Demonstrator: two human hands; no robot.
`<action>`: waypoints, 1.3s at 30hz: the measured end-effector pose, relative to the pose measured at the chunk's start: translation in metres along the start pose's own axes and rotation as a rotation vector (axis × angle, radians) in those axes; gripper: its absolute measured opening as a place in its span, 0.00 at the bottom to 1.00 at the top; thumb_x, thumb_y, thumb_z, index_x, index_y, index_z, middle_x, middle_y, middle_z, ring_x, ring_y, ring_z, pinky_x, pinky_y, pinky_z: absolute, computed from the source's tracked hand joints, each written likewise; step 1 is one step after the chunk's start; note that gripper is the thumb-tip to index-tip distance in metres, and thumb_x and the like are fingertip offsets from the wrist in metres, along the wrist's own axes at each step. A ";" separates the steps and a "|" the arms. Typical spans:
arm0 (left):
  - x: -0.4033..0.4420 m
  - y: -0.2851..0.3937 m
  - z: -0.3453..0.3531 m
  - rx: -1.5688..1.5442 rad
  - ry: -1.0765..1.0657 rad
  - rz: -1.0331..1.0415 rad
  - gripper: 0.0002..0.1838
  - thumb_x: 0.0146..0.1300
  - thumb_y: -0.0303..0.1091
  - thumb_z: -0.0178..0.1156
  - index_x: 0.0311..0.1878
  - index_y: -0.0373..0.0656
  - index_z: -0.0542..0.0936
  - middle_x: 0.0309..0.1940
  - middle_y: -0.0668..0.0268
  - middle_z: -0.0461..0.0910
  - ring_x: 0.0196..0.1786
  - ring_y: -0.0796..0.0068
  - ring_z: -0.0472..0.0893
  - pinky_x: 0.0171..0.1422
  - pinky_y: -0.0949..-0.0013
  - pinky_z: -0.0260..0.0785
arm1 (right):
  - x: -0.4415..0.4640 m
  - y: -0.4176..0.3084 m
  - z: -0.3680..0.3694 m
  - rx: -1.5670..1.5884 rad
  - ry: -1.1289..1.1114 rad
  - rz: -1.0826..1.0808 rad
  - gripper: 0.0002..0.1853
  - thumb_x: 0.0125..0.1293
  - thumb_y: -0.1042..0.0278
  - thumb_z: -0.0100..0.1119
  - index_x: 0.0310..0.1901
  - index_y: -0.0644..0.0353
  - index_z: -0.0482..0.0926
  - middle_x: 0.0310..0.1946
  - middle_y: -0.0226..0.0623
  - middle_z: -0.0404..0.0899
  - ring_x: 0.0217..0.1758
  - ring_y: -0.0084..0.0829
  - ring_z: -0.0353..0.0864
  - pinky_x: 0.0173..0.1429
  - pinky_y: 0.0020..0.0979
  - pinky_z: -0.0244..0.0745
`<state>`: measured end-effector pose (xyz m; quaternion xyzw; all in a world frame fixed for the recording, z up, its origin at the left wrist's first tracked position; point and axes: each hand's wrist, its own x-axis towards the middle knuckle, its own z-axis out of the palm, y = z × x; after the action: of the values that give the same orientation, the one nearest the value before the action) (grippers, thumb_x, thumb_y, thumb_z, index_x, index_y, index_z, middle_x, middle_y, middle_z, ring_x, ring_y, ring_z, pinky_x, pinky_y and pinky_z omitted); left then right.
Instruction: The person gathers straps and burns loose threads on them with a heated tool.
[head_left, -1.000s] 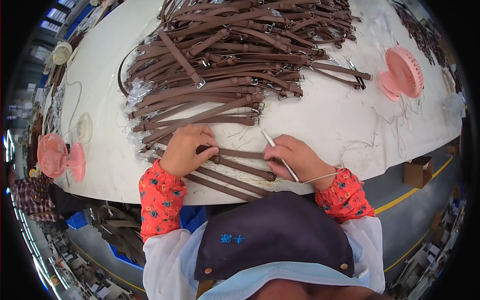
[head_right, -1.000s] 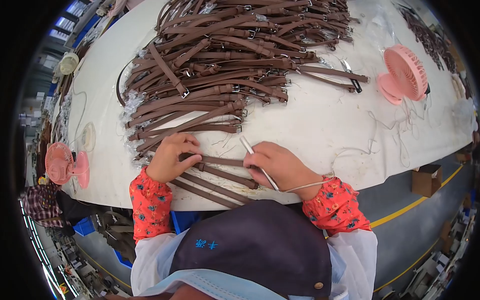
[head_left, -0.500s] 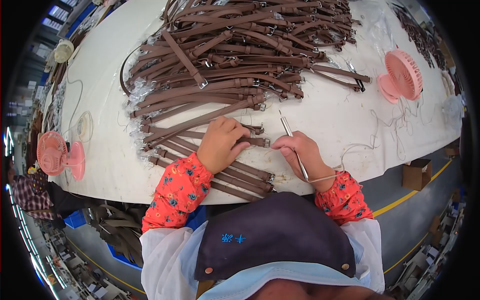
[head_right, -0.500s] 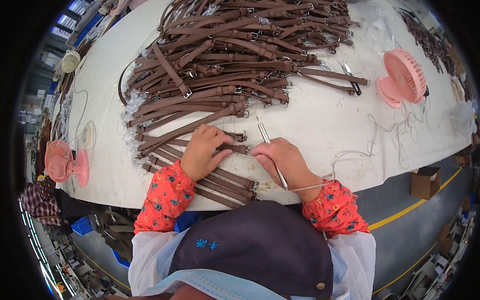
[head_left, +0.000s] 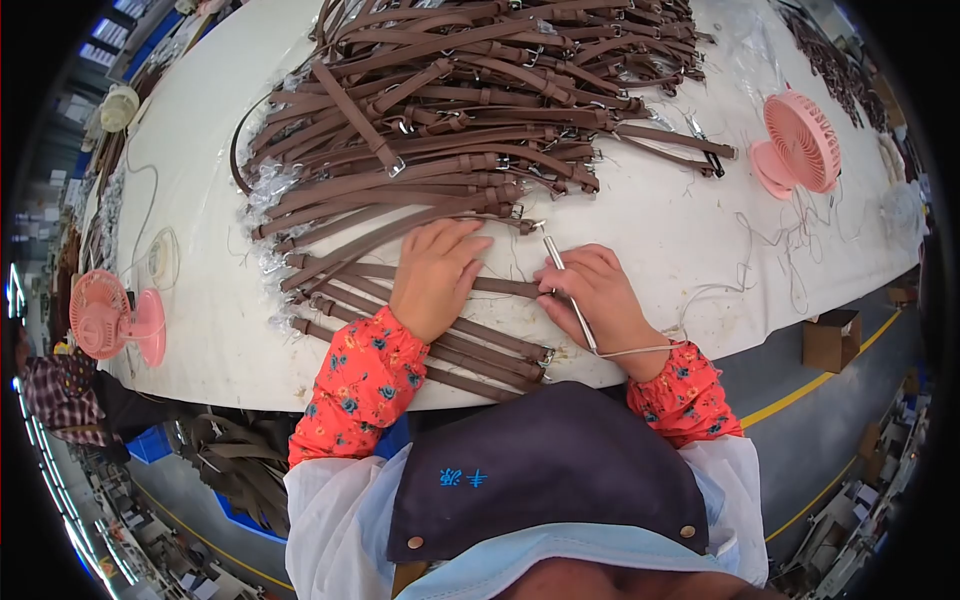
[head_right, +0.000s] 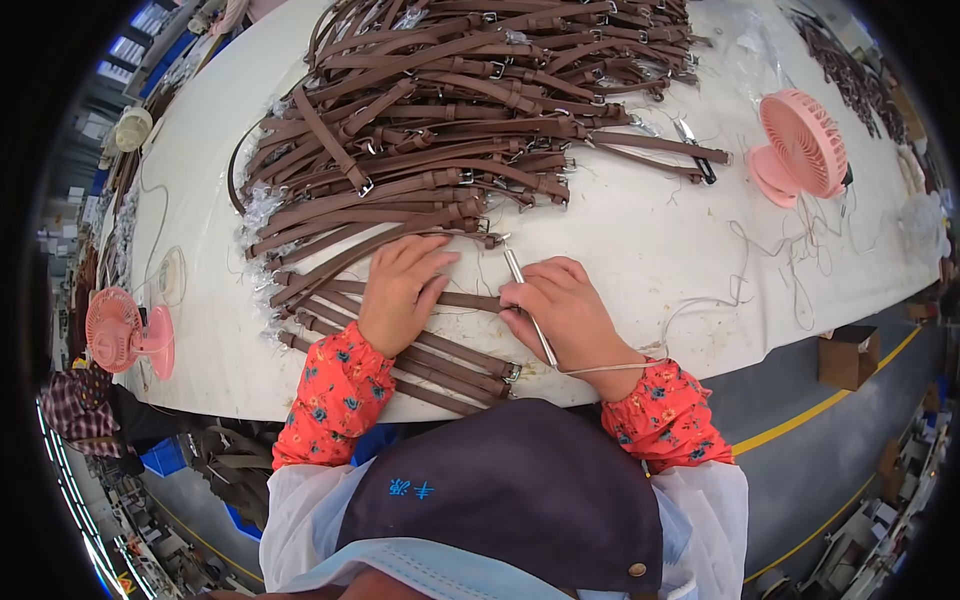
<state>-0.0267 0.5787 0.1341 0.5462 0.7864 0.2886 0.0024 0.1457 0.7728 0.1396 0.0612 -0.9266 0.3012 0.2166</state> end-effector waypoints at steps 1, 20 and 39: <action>-0.001 0.000 -0.005 0.065 0.013 0.000 0.17 0.61 0.28 0.67 0.54 0.46 0.84 0.60 0.61 0.81 0.62 0.53 0.75 0.69 0.52 0.63 | 0.000 0.000 0.000 0.007 -0.002 0.008 0.14 0.60 0.72 0.70 0.46 0.55 0.77 0.41 0.35 0.84 0.52 0.43 0.81 0.62 0.43 0.71; 0.002 0.018 -0.005 -0.311 -0.228 -0.026 0.08 0.60 0.25 0.68 0.40 0.40 0.78 0.41 0.59 0.77 0.43 0.55 0.79 0.47 0.60 0.72 | 0.000 -0.018 0.008 0.972 0.068 0.554 0.16 0.83 0.58 0.46 0.53 0.65 0.74 0.29 0.33 0.82 0.34 0.20 0.81 0.46 0.25 0.75; 0.001 0.012 0.007 -0.348 -0.119 -0.005 0.08 0.64 0.28 0.66 0.40 0.40 0.76 0.34 0.59 0.79 0.40 0.54 0.79 0.46 0.58 0.72 | 0.001 -0.018 0.011 0.846 0.045 0.628 0.17 0.83 0.61 0.47 0.44 0.66 0.81 0.22 0.29 0.80 0.27 0.17 0.76 0.38 0.24 0.72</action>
<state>-0.0144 0.5858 0.1346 0.5518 0.7243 0.3874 0.1442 0.1450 0.7517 0.1420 -0.1437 -0.6930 0.7004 0.0923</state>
